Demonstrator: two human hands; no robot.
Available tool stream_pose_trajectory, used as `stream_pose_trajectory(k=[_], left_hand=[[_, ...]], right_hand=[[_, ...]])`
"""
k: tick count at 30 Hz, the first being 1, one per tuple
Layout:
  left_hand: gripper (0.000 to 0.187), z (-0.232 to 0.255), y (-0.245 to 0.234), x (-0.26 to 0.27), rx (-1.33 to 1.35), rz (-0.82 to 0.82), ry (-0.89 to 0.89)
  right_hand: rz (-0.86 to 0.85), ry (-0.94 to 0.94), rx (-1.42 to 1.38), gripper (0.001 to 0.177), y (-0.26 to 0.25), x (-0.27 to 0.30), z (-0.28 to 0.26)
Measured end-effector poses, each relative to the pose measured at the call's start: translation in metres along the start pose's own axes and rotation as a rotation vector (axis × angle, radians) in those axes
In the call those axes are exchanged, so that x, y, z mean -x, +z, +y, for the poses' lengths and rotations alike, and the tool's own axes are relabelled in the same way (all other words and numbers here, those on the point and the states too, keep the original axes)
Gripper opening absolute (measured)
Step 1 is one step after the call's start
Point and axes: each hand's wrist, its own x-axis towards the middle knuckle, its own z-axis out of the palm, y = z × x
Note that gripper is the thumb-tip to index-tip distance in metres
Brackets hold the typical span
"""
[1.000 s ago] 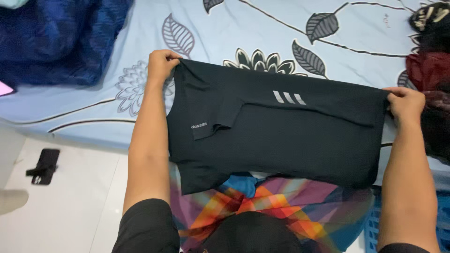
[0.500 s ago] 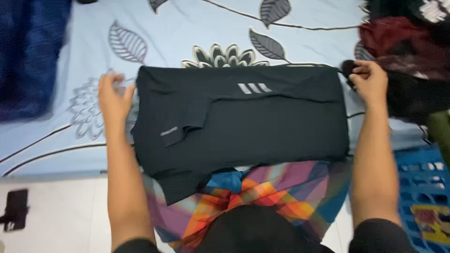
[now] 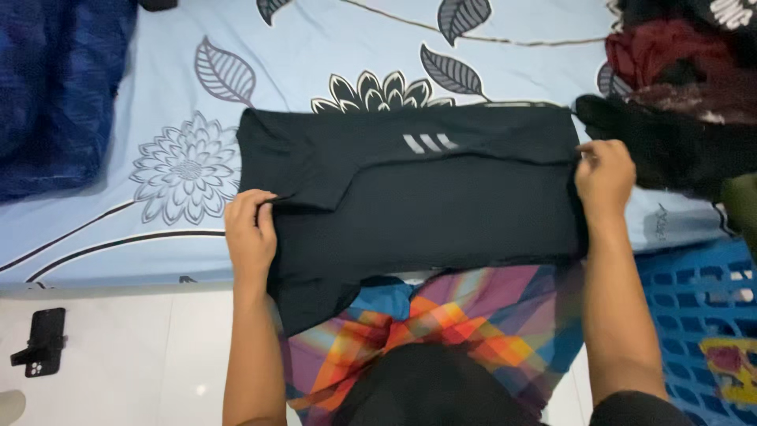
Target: The person folds a pair of black trousers and a black t-shirt on a bed. They smooth the fabric, fold each item into a compact rectangle, and place the folded trousers into a blue laundry basket.
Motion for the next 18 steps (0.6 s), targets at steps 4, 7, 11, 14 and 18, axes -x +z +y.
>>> stream_pose_trajectory(k=[4, 7, 11, 14, 18], left_hand=[[0.013, -0.004, -0.007, 0.006, 0.073, 0.006, -0.063], [0.018, -0.006, -0.005, 0.009, 0.224, -0.078, -0.099], [0.043, -0.015, 0.002, 0.017, 0.363, -0.095, -0.252], [0.05, -0.023, 0.007, 0.02, 0.417, -0.105, -0.315], [0.05, -0.026, 0.01, 0.022, 0.355, -0.136, -0.411]], right_hand=[[-0.137, 0.215, -0.209, 0.004, 0.0, -0.001, 0.021], [-0.248, 0.283, -0.45, 0.044, 0.011, 0.006, 0.031], [-0.184, 0.352, -0.42, 0.057, 0.028, 0.017, 0.044], [-0.192, 0.463, -0.353, 0.037, 0.032, 0.021, 0.051], [-0.246, 0.49, -0.448, 0.023, 0.035, 0.017, 0.048]])
